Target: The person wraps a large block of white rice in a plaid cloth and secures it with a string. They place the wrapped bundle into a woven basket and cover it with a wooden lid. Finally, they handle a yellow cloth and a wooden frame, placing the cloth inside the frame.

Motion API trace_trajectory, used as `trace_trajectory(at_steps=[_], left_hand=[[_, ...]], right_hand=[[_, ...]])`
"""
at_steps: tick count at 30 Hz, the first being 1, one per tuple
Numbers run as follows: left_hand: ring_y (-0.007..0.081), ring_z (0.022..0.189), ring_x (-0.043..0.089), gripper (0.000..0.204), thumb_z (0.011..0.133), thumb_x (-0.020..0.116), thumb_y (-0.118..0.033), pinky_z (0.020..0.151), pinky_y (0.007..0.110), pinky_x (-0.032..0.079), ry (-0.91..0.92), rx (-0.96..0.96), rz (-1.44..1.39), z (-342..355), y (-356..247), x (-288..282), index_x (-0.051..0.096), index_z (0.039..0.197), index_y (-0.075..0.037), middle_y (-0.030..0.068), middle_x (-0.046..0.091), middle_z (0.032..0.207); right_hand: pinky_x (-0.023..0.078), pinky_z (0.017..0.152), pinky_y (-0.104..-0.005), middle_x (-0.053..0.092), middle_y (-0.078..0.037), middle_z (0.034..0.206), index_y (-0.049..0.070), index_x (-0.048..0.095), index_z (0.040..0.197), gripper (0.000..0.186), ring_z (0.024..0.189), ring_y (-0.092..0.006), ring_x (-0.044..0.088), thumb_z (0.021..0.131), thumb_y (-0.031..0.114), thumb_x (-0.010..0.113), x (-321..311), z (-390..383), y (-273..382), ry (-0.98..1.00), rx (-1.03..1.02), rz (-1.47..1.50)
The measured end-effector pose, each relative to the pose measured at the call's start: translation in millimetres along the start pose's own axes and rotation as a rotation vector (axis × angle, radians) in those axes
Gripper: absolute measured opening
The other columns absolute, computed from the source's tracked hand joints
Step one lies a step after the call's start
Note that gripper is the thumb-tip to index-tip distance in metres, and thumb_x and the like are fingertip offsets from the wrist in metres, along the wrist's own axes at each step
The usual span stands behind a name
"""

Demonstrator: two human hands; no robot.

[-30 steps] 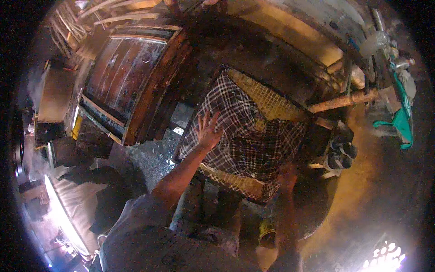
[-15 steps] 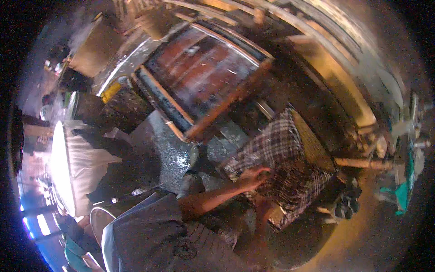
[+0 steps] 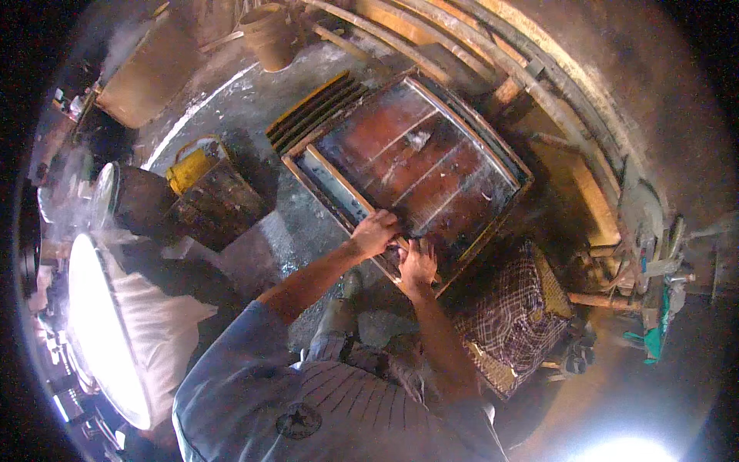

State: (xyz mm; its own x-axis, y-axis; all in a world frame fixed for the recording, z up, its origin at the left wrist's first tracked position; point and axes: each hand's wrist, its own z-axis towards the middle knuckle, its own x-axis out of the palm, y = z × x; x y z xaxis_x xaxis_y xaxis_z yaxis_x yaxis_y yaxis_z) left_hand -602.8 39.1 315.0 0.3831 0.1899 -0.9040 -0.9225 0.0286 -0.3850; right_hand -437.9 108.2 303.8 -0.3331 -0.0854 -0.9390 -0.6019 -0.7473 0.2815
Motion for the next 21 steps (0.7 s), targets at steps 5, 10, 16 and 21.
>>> trace_trajectory(at_steps=[5,10,16,21], left_hand=[[0.0243,0.1,0.052,0.025,0.06,0.072,-0.019,0.082,0.038,0.045,-0.006,0.219,-0.035,6,31,12,0.067,0.083,-0.01,0.0054,0.054,0.097],[0.0251,0.1,0.052,0.033,0.056,0.073,-0.019,0.084,0.04,0.043,-0.052,0.28,-0.085,5,40,11,0.067,0.087,-0.009,0.0058,0.055,0.101],[0.0231,0.094,0.05,0.021,0.054,0.072,-0.02,0.078,0.038,0.041,-0.233,0.294,-0.138,13,36,-9,0.064,0.071,-0.012,0.0048,0.052,0.092],[0.0238,0.092,0.051,0.017,0.058,0.071,-0.02,0.078,0.037,0.042,-0.173,0.214,-0.176,30,4,-85,0.062,0.07,-0.011,0.005,0.051,0.088]], right_hand=[[0.048,0.07,-0.0445,0.052,-0.01,0.091,0.009,0.055,0.084,0.019,0.089,-0.0317,0.055,0.073,0.019,0.067,10,9,11,0.056,0.023,-0.149],[0.051,0.067,-0.0442,0.056,-0.011,0.095,0.008,0.06,0.087,0.022,0.092,-0.0317,0.057,0.073,0.023,0.069,6,7,13,-0.023,-0.051,-0.187],[0.051,0.063,-0.0423,0.056,-0.01,0.087,0.009,0.062,0.087,0.024,0.08,-0.0315,0.059,0.069,0.02,0.072,-24,18,22,-0.137,-0.104,-0.093],[0.05,0.063,-0.0429,0.059,-0.01,0.085,0.007,0.064,0.087,0.023,0.077,-0.0318,0.061,0.069,0.019,0.072,-103,30,44,-0.014,0.005,0.075]])
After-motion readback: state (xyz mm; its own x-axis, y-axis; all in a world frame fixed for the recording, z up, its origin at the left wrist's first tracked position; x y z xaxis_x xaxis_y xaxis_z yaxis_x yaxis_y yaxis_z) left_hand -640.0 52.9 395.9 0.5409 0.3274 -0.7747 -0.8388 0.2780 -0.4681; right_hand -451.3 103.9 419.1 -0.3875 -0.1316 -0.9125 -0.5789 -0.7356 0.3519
